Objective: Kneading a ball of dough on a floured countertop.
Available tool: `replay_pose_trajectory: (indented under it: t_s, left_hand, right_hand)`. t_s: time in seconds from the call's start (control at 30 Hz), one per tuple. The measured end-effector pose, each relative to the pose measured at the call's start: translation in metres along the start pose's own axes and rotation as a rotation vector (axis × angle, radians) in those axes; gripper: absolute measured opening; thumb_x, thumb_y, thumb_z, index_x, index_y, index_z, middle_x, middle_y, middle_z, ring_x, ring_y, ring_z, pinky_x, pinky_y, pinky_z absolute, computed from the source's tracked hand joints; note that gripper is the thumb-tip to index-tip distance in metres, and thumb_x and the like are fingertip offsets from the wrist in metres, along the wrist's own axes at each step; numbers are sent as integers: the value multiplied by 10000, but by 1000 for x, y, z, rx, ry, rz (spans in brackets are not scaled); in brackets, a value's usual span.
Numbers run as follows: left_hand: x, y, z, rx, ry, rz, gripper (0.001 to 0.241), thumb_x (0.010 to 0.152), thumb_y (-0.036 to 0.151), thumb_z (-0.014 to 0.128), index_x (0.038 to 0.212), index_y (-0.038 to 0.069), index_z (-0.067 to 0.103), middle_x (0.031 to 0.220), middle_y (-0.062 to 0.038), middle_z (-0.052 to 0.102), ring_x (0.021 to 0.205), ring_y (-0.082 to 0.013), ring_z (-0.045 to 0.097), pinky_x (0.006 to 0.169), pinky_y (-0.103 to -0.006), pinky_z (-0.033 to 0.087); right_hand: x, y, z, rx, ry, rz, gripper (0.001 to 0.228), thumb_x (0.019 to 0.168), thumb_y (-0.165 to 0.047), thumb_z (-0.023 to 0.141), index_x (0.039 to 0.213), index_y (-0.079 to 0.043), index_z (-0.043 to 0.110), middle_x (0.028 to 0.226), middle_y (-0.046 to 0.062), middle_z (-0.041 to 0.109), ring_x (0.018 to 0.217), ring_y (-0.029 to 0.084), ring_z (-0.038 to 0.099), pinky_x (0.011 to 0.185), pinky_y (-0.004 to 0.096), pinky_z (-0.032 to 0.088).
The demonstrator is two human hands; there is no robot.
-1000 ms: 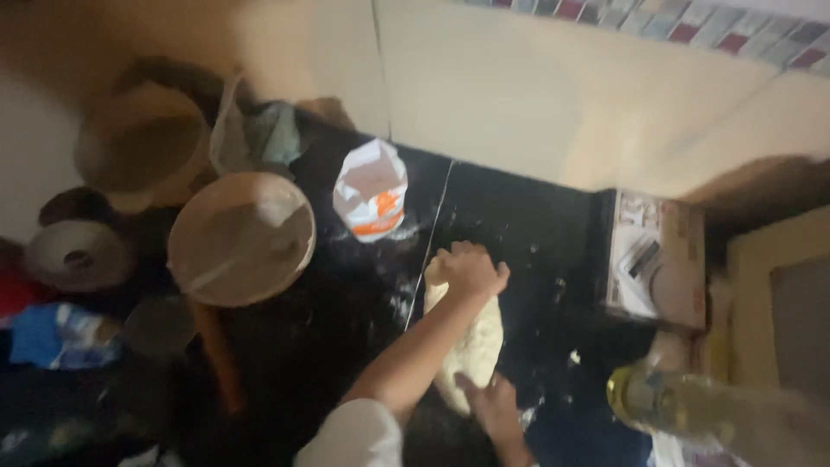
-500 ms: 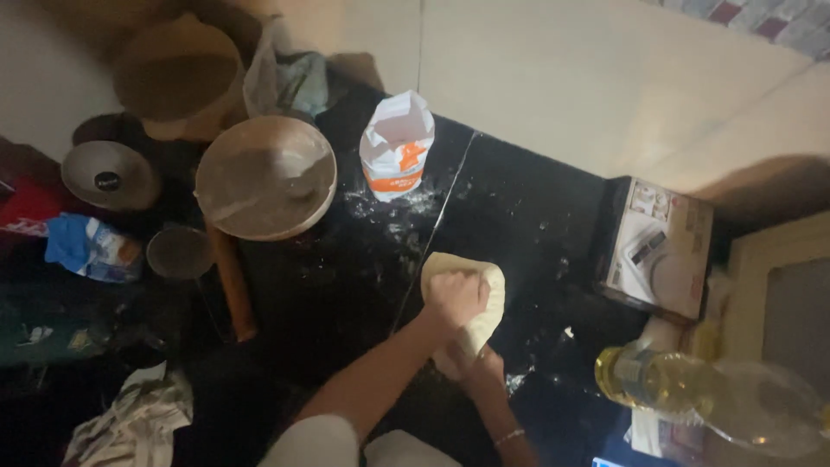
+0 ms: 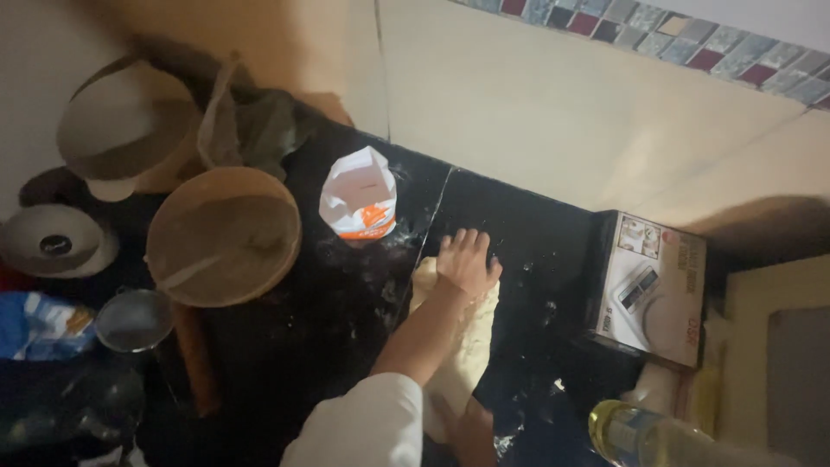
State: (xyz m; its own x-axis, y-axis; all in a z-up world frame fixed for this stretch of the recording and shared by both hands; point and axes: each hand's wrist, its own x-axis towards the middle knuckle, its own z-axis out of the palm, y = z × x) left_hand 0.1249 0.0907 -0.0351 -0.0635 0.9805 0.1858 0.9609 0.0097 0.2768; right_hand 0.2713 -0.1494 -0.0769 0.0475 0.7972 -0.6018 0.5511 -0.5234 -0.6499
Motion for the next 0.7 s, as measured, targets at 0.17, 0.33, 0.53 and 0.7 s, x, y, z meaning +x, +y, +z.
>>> replay_pose_trajectory:
  t_s: [0.17,0.33,0.53,0.7]
  left_hand:
    - [38,0,8,-4,-32,-22,395,866,427,608,1060,87,659,1014,-102,644,981,-282,590,867,-485,449]
    - [35,-6,18,-117,-33,93,394,847,451,638,964,91,744,981,-103,726,964,-309,640,830,-466,497]
    - [-49,12,-60,-167,-418,135,659,991,607,408,936,24,712,828,-114,702,728,-308,679,740,-477,527]
    - [-168,8,-96,-580,-88,172,268,992,275,551,903,47,659,777,-79,645,659,-241,597,654,-378,473]
  right_hand:
    - [12,24,4,-83,-2,-65,445,799,-414,782,1131,-118,780,1037,113,836,940,226,816,813,360,619]
    - [-39,-62,-20,99,10,-38,414,799,-308,783,1024,39,770,863,163,838,703,226,760,700,312,613]
    - [-67,-96,-29,150,2,31,314,844,-191,771,1025,66,764,845,176,815,705,237,736,679,327,577]
    - [-53,-50,-18,-66,-10,-51,486,809,-405,751,977,51,748,808,176,788,667,249,713,655,332,561]
